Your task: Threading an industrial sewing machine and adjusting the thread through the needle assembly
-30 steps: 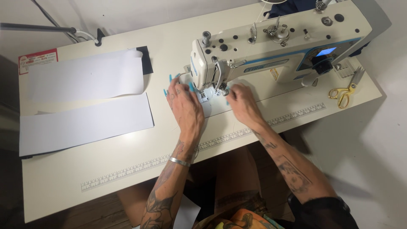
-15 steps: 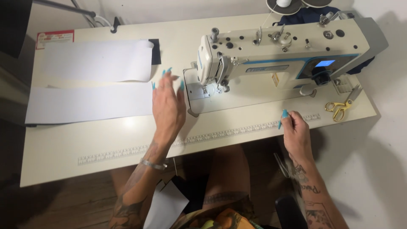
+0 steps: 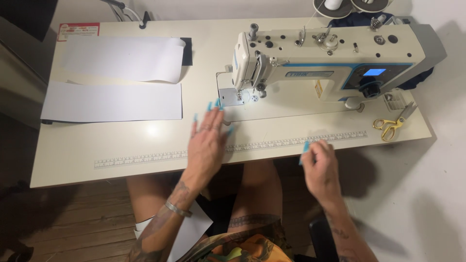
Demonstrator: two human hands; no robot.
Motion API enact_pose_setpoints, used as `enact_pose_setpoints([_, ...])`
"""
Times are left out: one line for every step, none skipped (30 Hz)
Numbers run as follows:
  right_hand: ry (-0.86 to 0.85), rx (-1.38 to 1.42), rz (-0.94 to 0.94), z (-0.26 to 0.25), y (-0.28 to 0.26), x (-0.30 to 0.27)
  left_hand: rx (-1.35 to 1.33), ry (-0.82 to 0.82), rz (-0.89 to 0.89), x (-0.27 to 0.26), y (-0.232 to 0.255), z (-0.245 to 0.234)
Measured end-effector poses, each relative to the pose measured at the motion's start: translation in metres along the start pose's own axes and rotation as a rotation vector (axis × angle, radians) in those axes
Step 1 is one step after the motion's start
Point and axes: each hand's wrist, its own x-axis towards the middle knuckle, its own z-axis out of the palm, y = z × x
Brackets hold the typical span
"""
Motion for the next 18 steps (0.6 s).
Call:
enact_pose_setpoints([-0.026, -0.039, -0.059, 0.003, -0.008, -0.006, -0.070, 0.045, 0.099, -0.003, 0.009, -0.009])
enact_pose_setpoints([-0.025, -0.040, -0.060, 0.008, -0.017, -0.006, -0.071, 0.046, 0.100, -0.002, 0.014, -0.010])
enact_pose_setpoints([-0.034, -0.035, -0.119, 0.012, -0.026, -0.009, -0.118, 0.002, 0.237, -0.004, 0.020, -0.012])
enact_pose_setpoints([-0.043, -0.029, -0.177, 0.016, -0.036, -0.012, -0.165, -0.041, 0.375, -0.007, 0.025, -0.013])
enact_pose_setpoints([-0.047, -0.030, -0.182, 0.015, -0.047, -0.011, -0.167, -0.037, 0.370, -0.008, 0.025, -0.008])
enact_pose_setpoints([-0.059, -0.001, -0.230, 0.014, -0.058, -0.011, -0.193, -0.018, 0.421, -0.010, 0.025, -0.002])
enact_pose_setpoints([-0.059, 0.030, -0.278, 0.013, -0.069, -0.007, -0.213, 0.005, 0.482, -0.007, 0.025, 0.002])
enact_pose_setpoints([-0.053, 0.028, -0.286, 0.014, -0.072, -0.003, -0.209, 0.014, 0.486, -0.009, 0.020, 0.011])
enact_pose_setpoints([-0.058, 0.029, -0.334, 0.016, -0.075, 0.001, -0.221, 0.067, 0.493, -0.010, 0.015, 0.020])
enact_pose_setpoints([-0.063, 0.030, -0.383, 0.017, -0.077, 0.004, -0.232, 0.120, 0.501, -0.010, 0.009, 0.029])
enact_pose_setpoints([-0.060, 0.033, -0.381, 0.017, -0.078, 0.009, -0.228, 0.118, 0.503, -0.011, 0.008, 0.023])
enact_pose_setpoints([-0.106, 0.055, -0.409, 0.017, -0.079, 0.014, -0.316, 0.163, 0.469, -0.013, 0.007, 0.017])
enact_pose_setpoints([-0.143, 0.077, -0.440, 0.018, -0.080, 0.022, -0.399, 0.211, 0.440, -0.011, 0.004, 0.011])
enact_pose_setpoints([-0.132, 0.082, -0.442, 0.019, -0.088, 0.035, -0.389, 0.212, 0.450, -0.009, -0.001, 0.003])
enact_pose_setpoints([-0.161, 0.113, -0.418, 0.017, -0.094, 0.044, -0.492, 0.227, 0.382, -0.008, -0.003, -0.002])
enact_pose_setpoints([-0.190, 0.144, -0.393, 0.016, -0.099, 0.054, -0.593, 0.240, 0.313, -0.008, -0.005, -0.006])
enact_pose_setpoints([-0.195, 0.142, -0.384, 0.026, -0.088, 0.066, -0.599, 0.232, 0.310, -0.007, -0.009, -0.007])
enact_pose_setpoints([-0.299, 0.047, -0.417, 0.035, -0.077, 0.079, -0.720, 0.150, 0.106, -0.006, -0.012, -0.009])
